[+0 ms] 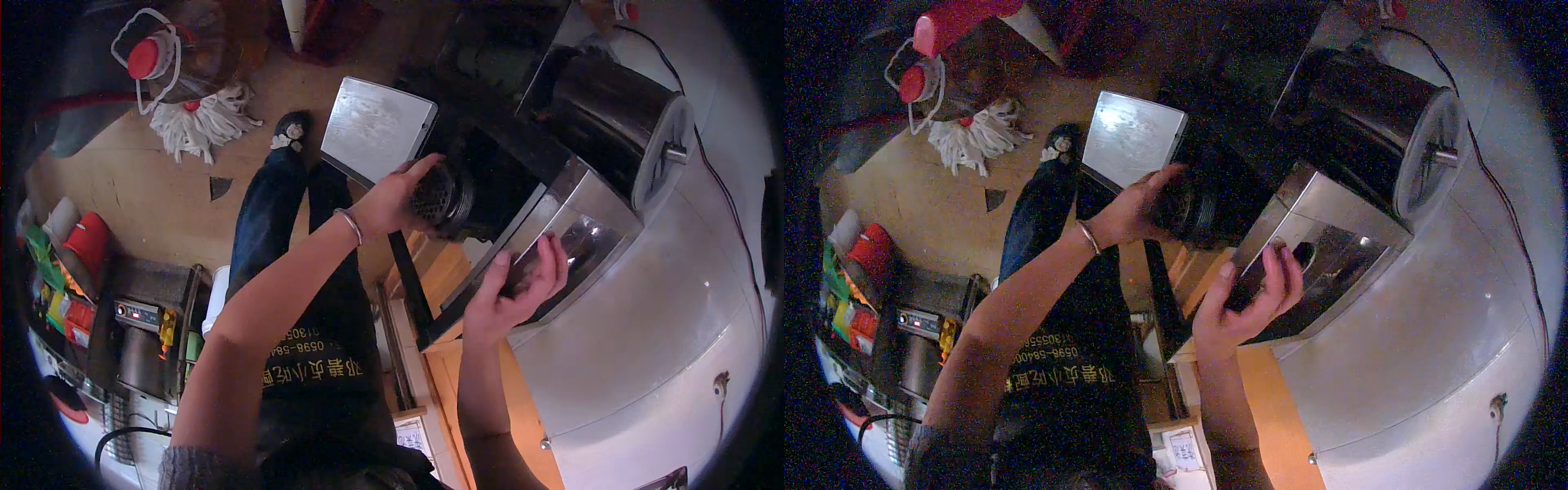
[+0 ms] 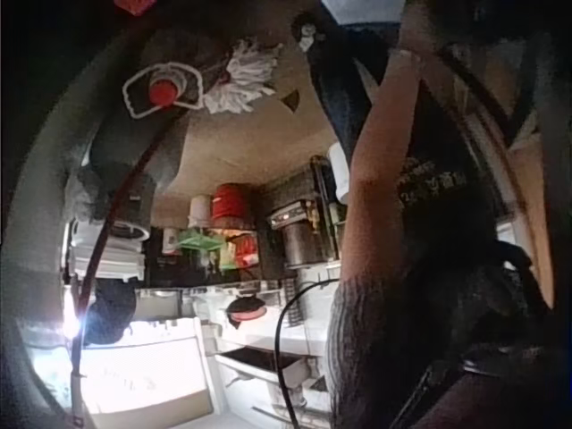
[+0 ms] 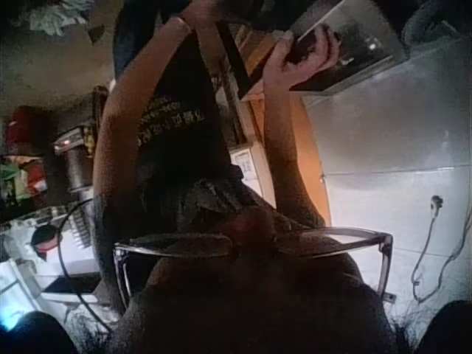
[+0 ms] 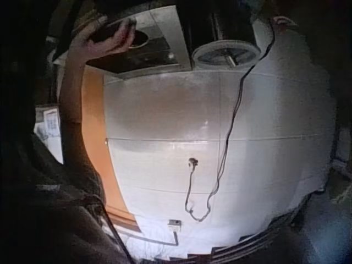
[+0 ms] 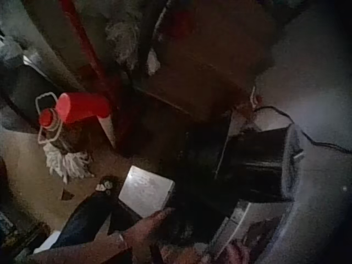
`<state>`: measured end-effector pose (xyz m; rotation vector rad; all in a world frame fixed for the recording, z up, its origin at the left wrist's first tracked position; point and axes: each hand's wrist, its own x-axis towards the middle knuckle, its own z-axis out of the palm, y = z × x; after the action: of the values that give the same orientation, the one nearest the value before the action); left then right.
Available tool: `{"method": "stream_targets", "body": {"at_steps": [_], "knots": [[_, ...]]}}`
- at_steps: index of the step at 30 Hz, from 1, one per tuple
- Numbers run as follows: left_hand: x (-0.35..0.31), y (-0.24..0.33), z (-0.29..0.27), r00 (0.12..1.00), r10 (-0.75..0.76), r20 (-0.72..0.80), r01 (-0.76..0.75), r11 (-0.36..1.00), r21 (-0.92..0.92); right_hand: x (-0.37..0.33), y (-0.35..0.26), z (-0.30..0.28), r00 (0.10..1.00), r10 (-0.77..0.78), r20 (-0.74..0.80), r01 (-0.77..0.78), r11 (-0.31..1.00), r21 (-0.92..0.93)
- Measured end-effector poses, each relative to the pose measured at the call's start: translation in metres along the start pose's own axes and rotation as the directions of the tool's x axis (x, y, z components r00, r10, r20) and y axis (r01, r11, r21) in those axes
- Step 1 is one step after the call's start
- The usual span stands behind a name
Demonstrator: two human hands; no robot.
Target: Assembling and repairing a commercial meat grinder using a hammer.
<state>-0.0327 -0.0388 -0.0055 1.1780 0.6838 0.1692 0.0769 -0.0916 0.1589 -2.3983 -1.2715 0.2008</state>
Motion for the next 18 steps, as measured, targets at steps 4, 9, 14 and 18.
{"method": "stream_targets", "body": {"at_steps": [4, 9, 14, 18], "knots": [[0.004, -0.001, 0.004, 1.0, -0.009, -0.005, 0.009, 1.0, -0.012, 0.0, -0.001, -0.001, 1.0, 0.018, 0.018, -0.018, 1.0, -0.01], [0.009, -0.009, 0.005, 0.989, 0.146, -0.037, -0.145, 0.989, 0.014, 0.0, 0.002, 0.001, 1.0, 0.013, -0.021, -0.011, 0.997, 0.071], [0.01, -0.012, 0.007, 0.998, 0.06, -0.016, -0.061, 0.992, -0.114, 0.0, 0.0, 0.001, 1.0, 0.003, -0.004, -0.003, 0.999, 0.044], [0.006, -0.011, 0.014, 0.996, -0.06, -0.06, 0.029, 0.904, -0.426, -0.001, 0.002, 0.001, 1.0, 0.006, -0.022, -0.005, 0.998, 0.068]]}}
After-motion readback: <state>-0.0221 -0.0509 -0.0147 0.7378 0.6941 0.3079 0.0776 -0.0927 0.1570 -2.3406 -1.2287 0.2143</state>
